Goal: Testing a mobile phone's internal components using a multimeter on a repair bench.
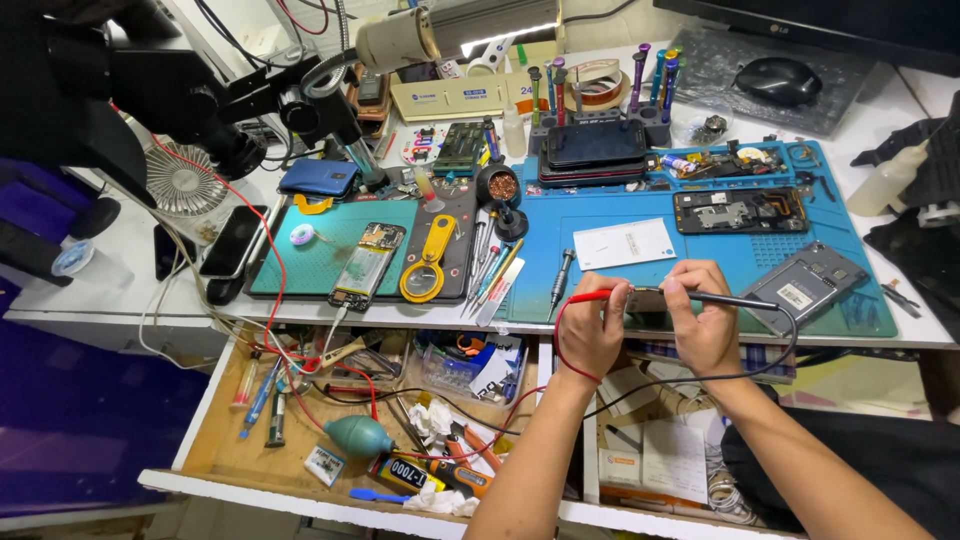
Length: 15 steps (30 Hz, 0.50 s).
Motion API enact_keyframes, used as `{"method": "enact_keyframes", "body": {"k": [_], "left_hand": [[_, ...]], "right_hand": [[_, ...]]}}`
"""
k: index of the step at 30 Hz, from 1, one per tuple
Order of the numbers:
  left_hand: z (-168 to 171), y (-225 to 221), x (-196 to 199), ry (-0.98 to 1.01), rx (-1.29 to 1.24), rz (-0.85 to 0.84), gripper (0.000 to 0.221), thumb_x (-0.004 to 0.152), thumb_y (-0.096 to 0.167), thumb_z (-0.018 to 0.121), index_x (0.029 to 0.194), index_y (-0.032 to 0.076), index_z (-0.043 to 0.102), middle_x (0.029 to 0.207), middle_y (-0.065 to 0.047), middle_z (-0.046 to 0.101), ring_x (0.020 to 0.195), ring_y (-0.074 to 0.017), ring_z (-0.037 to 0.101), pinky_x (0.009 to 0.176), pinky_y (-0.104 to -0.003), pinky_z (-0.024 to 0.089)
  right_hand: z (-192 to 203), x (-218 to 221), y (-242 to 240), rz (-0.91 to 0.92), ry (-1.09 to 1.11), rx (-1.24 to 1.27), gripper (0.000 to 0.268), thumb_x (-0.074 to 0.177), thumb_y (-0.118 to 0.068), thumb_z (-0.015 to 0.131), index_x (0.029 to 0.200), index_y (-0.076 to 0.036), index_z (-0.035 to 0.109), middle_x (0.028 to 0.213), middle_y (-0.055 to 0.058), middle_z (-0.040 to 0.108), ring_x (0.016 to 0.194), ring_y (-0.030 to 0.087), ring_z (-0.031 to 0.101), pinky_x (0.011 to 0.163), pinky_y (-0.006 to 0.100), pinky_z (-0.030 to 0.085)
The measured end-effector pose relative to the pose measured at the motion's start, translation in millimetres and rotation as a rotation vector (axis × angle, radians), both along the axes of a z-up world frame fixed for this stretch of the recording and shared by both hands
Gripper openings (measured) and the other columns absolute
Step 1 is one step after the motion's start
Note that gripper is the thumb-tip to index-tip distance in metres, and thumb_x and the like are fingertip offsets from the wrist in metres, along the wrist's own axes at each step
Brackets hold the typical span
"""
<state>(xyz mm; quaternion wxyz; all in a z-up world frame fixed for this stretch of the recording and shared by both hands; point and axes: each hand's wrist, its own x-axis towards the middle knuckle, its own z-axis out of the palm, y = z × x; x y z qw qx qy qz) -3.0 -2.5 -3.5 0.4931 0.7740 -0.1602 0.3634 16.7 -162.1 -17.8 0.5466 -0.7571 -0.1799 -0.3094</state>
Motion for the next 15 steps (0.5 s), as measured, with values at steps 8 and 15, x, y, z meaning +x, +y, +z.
{"method": "enact_keyframes", "body": {"k": [8,15], "left_hand": [[-2.6,-0.4,1.8,-0.026,0.012,0.009,0.017,0.107,0.027,0.057,0.098,0.014,0.063,0.082,-0.004,0.064,0.071,-0.0283,0.066,0.064,-0.036,0.055],[2.8,3.8,2.4,-0.021,0.040,0.023,0.018,0.106,0.028,0.058,0.095,0.015,0.064,0.081,-0.004,0.067,0.069,-0.0282,0.068,0.063,-0.035,0.055]], "right_hand": [[7.3,3.7,-1.5,0.094,0.006,0.012,0.025,0.106,-0.016,0.063,0.083,-0.007,0.064,0.090,0.010,0.068,0.085,0.025,0.067,0.087,0.036,0.050],[9.9,2.1,1.1,0.082,0.030,0.027,0.021,0.106,-0.016,0.062,0.087,-0.007,0.065,0.090,0.010,0.069,0.086,0.025,0.068,0.087,0.037,0.051]]}}
